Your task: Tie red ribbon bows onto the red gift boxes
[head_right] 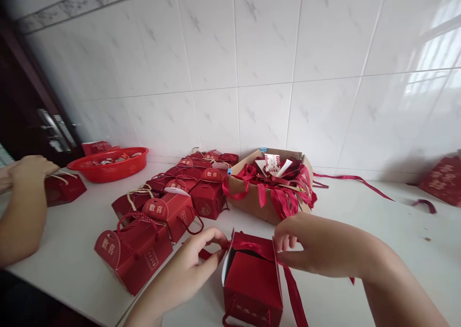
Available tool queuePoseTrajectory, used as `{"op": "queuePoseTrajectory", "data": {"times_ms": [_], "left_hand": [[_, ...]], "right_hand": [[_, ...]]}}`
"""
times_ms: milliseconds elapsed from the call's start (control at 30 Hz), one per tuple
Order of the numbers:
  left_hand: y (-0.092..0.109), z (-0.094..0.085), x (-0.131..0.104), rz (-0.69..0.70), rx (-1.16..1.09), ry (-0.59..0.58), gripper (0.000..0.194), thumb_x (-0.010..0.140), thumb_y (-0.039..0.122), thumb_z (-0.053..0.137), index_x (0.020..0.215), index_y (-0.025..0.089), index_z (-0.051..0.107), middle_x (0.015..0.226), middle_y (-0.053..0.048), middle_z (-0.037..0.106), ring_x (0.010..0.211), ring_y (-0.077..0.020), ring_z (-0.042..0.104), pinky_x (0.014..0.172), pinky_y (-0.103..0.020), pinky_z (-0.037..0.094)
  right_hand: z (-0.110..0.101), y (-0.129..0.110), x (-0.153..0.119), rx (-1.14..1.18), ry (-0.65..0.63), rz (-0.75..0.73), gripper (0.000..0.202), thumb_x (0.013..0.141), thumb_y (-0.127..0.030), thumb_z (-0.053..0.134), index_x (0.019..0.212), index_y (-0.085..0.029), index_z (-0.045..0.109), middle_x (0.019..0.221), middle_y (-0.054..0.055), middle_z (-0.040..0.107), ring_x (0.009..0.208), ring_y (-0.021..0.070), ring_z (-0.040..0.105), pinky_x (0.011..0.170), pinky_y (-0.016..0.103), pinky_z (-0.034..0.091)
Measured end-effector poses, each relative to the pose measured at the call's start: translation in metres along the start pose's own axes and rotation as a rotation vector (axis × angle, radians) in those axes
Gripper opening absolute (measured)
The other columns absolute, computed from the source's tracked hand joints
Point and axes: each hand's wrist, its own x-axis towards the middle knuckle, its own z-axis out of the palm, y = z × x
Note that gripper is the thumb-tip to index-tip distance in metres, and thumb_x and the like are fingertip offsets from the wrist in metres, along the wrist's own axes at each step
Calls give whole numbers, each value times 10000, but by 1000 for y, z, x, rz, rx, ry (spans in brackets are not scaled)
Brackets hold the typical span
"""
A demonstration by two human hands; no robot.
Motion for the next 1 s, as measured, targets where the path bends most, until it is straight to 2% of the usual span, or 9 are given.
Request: {"op": "queuePoseTrajectory", "data": {"times_ms": [167, 267, 400, 500, 600, 733, 833, 900, 1000], "left_hand": [[0, -6, -2, 39, 37, -27, 173, 866, 251, 399, 809, 217, 559, 817, 18, 600, 747, -146, 524, 677, -237, 379], [-8, -9, 0, 10, -17, 62, 141, 846, 258, 397, 759, 218, 502, 683, 42, 468, 633, -133, 421, 597, -235, 324], [-19, -15, 4, -84, -161, 194, 171, 826, 264, 371, 680, 215, 445, 605, 47, 358, 569, -135, 363, 537, -242, 278], [-21, -20, 2, -97, -184, 232, 175, 834, 294, 409, 703, 208, 485, 647, 37, 425, 592, -134, 401, 556, -241, 294], [-17, -22, 0, -75, -124, 213, 225, 845, 406, 477, 784, 205, 558, 721, 22, 519, 657, -148, 470, 602, -245, 328], [-13, -19, 2, -49, -67, 195, 345, 826, 529, 502, 791, 198, 594, 674, 29, 510, 629, -147, 466, 602, -250, 337], [-15, -18, 4, -27, -40, 184, 371, 820, 544, 515, 745, 192, 604, 696, 16, 538, 675, -160, 490, 626, -251, 345], [-16, -19, 5, -33, -33, 162, 377, 815, 548, 523, 731, 193, 616, 708, 10, 554, 694, -168, 499, 630, -252, 345], [-16, -21, 4, -36, -41, 147, 376, 805, 544, 547, 695, 191, 611, 701, 8, 548, 694, -169, 487, 622, -250, 334]], "right_hand": [[10, 3, 7, 11, -21, -61, 232, 837, -442, 467, 918, -300, 632, 1005, 19, 652, 903, 238, 598, 787, 343, 464], [17, -6, 17, 30, 21, -134, 242, 876, -434, 421, 874, -267, 595, 922, 28, 642, 828, 219, 594, 727, 329, 458], [23, -18, 31, 41, 109, -211, 248, 894, -371, 387, 794, -237, 570, 805, 26, 623, 689, 189, 566, 600, 301, 422], [19, -14, 32, 46, 119, -187, 184, 852, -345, 456, 794, -249, 602, 837, 17, 642, 696, 187, 577, 601, 294, 431], [11, 3, 30, 31, 75, -107, 168, 821, -344, 495, 791, -261, 637, 867, 17, 663, 746, 207, 607, 628, 305, 449], [5, 22, 30, 0, 4, -23, 169, 803, -344, 514, 777, -275, 666, 920, 15, 676, 799, 229, 620, 646, 326, 459], [4, 27, 30, -15, -18, 6, 138, 769, -320, 544, 697, -256, 643, 846, 17, 675, 760, 229, 617, 627, 326, 449], [3, 27, 28, -31, 11, 44, 137, 735, -308, 574, 626, -234, 611, 768, 25, 660, 697, 221, 606, 594, 318, 433], [-2, 26, 21, -51, 139, 75, 141, 719, -312, 595, 610, -222, 592, 735, 34, 645, 655, 209, 586, 578, 312, 424]]}}
